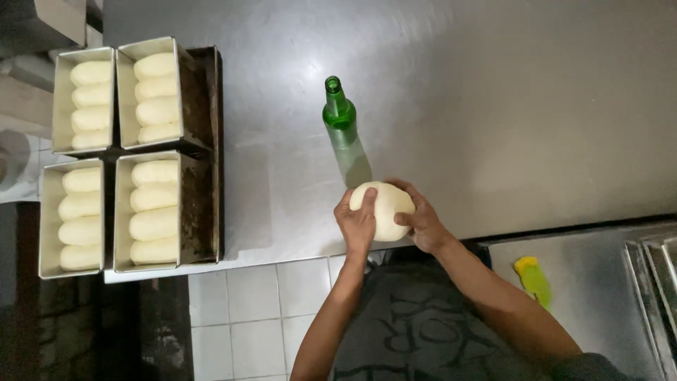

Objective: Rolling out bread dough balls using a glass bottle as a rolling pin and placing them into metal baking tins.

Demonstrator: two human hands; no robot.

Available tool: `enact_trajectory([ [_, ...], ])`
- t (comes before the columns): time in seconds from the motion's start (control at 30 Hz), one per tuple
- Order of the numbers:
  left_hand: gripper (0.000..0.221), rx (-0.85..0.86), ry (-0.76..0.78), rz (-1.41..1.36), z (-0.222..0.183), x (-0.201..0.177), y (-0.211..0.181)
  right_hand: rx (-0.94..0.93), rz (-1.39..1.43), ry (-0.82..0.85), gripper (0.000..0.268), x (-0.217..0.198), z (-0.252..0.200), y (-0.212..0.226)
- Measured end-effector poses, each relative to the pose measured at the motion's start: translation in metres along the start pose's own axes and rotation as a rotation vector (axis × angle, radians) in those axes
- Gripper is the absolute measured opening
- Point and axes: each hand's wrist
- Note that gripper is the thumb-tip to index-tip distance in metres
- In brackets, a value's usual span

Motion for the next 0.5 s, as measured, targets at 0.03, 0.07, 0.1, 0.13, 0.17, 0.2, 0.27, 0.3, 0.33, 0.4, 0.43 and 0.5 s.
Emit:
enact_trajectory([
  [0.03,0.028,-0.065,0.034,0.076,-0.007,0.000,-0.011,0.087,0.139,0.065,0.084,0.000,-0.006,-0.001],
  [0.07,0.028,-0.066,0.033,0.072,-0.010,-0.002,-0.019,0.088,0.135,0.066,0.084,0.002,-0.009,-0.005],
  [0.1,0.029,-0.031,0.042,0.184,-0.013,-0.004,-0.027,0.164,0.091,0.050,0.076,0.004,-0.011,-0.008],
  [0.13,0.030,0.001,0.054,0.299,-0.017,-0.006,-0.035,0.240,0.048,0.032,0.068,0.007,-0.015,-0.012],
  [0.17,0.030,-0.001,0.056,0.295,-0.020,-0.010,-0.036,0.241,0.046,0.029,0.068,0.007,-0.020,-0.015],
  [0.2,0.029,-0.008,0.048,0.333,-0.021,-0.014,-0.038,0.284,0.014,-0.044,0.061,0.008,-0.023,-0.018],
  [0.27,0.028,-0.016,0.050,0.371,-0.020,-0.021,-0.031,0.325,-0.013,-0.127,0.054,0.006,-0.030,-0.022],
  [0.3,0.030,-0.066,0.028,0.376,-0.018,-0.026,-0.021,0.384,0.019,-0.168,0.051,0.003,-0.033,-0.023],
  [0.33,0.032,-0.113,0.003,0.377,-0.015,-0.028,-0.012,0.440,0.047,-0.206,0.048,-0.001,-0.035,-0.022],
  [0.4,0.036,-0.199,0.011,0.395,-0.011,-0.026,-0.006,0.492,0.126,-0.218,0.050,-0.015,-0.036,-0.027],
  [0.43,0.041,-0.286,0.011,0.415,-0.009,-0.025,-0.003,0.547,0.205,-0.223,0.051,-0.022,-0.037,-0.029],
  [0.5,0.044,-0.275,0.081,0.413,-0.001,-0.022,0.016,0.551,0.278,-0.207,0.053,-0.036,-0.028,-0.024],
])
Point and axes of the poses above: each hand's wrist, its own z-axis towards the middle knuckle, its own x-axis out of the palm, y = z × x, and after that the axes turned 3 degrees about y, right-handed
